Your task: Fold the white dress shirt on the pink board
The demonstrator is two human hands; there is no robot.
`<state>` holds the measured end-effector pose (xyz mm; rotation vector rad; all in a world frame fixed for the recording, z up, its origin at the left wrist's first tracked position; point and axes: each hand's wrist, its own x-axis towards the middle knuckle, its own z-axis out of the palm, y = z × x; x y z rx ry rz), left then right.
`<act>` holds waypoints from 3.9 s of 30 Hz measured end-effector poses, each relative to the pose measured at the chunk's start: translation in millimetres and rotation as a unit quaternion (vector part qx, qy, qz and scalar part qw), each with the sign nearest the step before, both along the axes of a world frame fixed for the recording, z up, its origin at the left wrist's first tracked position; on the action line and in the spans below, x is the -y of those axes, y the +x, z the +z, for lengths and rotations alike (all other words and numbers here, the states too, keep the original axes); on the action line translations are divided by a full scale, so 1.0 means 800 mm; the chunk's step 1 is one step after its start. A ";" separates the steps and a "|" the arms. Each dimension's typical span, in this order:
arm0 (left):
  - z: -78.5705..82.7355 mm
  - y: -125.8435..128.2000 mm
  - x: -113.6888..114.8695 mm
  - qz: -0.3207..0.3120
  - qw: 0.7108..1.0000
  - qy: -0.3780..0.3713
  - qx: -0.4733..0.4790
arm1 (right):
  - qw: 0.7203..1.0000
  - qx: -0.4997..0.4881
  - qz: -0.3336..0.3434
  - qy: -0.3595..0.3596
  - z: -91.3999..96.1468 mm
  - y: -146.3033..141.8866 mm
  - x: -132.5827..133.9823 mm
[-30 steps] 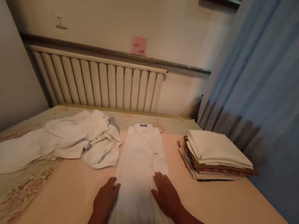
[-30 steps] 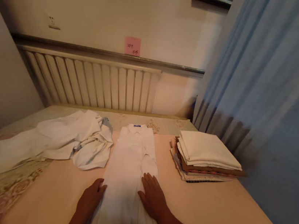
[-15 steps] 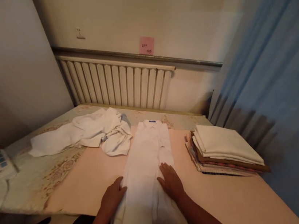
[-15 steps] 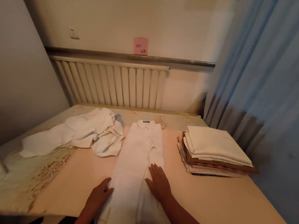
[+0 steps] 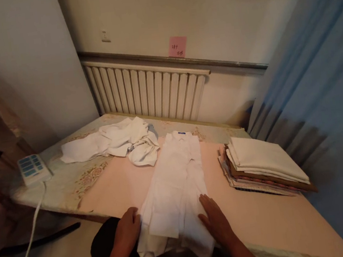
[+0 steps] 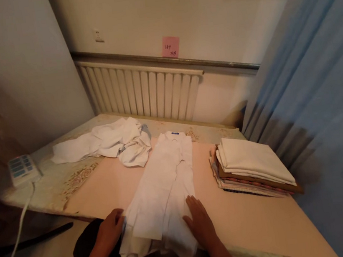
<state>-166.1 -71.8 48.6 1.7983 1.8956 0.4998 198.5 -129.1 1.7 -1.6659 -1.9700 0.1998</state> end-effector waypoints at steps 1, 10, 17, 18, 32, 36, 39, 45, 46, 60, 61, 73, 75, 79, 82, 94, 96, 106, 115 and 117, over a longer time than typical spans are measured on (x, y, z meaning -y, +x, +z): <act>-0.001 0.000 0.008 0.006 1.000 0.004 -0.007 | 1.000 -0.021 -0.014 -0.004 -0.001 0.001 0.014; -0.024 0.023 0.022 0.103 0.987 -0.068 0.099 | 0.891 -0.387 -0.224 -0.083 0.034 -0.014 0.117; -0.043 0.024 0.017 0.168 0.968 -0.039 0.181 | 0.783 -0.547 -0.216 -0.203 -0.006 -0.025 0.132; -0.042 0.023 0.017 0.171 0.965 -0.037 0.193 | 0.767 -0.564 -0.212 -0.220 -0.012 -0.029 0.132; 0.001 0.019 0.046 0.054 0.768 -0.280 0.573 | 0.586 -0.764 -0.040 -0.267 0.038 -0.077 0.136; 0.013 0.021 0.052 0.047 0.747 -0.296 0.593 | 0.612 -0.735 -0.057 -0.287 0.028 -0.082 0.130; 0.016 0.020 0.054 0.053 0.777 -0.259 0.572 | 0.686 -0.671 -0.111 -0.258 0.021 -0.077 0.124; 0.021 0.018 0.071 0.070 0.869 -0.186 0.454 | 0.823 -0.496 -0.166 -0.222 0.055 -0.046 0.129; 0.023 0.018 0.076 0.066 0.878 -0.182 0.438 | 0.829 -0.486 -0.165 -0.222 0.067 -0.042 0.133; 0.062 0.034 0.128 0.084 0.794 -0.260 0.544 | 0.769 -0.561 -0.210 -0.222 0.111 -0.015 0.186; 0.065 0.035 0.128 0.081 0.791 -0.265 0.545 | 0.764 -0.567 -0.218 -0.218 0.106 -0.015 0.186; 0.099 0.037 0.092 0.028 0.789 -0.257 0.557 | 0.725 -0.636 -0.206 -0.168 0.154 -0.019 0.143; 0.112 0.041 0.070 0.003 0.785 -0.258 0.563 | 0.733 -0.635 -0.175 -0.168 0.164 -0.009 0.117; 0.128 0.061 -0.014 -0.037 0.776 -0.235 0.585 | 0.740 -0.642 -0.140 -0.141 0.167 0.017 0.033; 0.124 0.090 -0.098 -0.015 0.769 -0.233 0.595 | 0.729 -0.661 -0.133 -0.120 0.151 0.033 -0.051; 0.048 0.163 -0.144 -0.055 0.958 0.051 0.278 | 0.835 -0.501 -0.220 -0.056 0.074 0.022 -0.126; 0.036 0.183 -0.122 -0.164 0.965 0.164 0.123 | 0.899 -0.405 -0.165 -0.029 0.073 0.001 -0.114; -0.019 0.194 -0.068 -0.252 0.927 0.242 -0.138 | 0.993 0.114 -0.016 0.004 0.043 -0.036 -0.078; -0.006 0.106 -0.059 -0.088 0.963 0.253 0.034 | 0.985 0.158 -0.033 0.057 0.033 -0.035 -0.077; -0.001 0.071 -0.054 -0.020 0.985 0.165 0.052 | 0.983 0.167 -0.037 0.068 0.031 -0.034 -0.077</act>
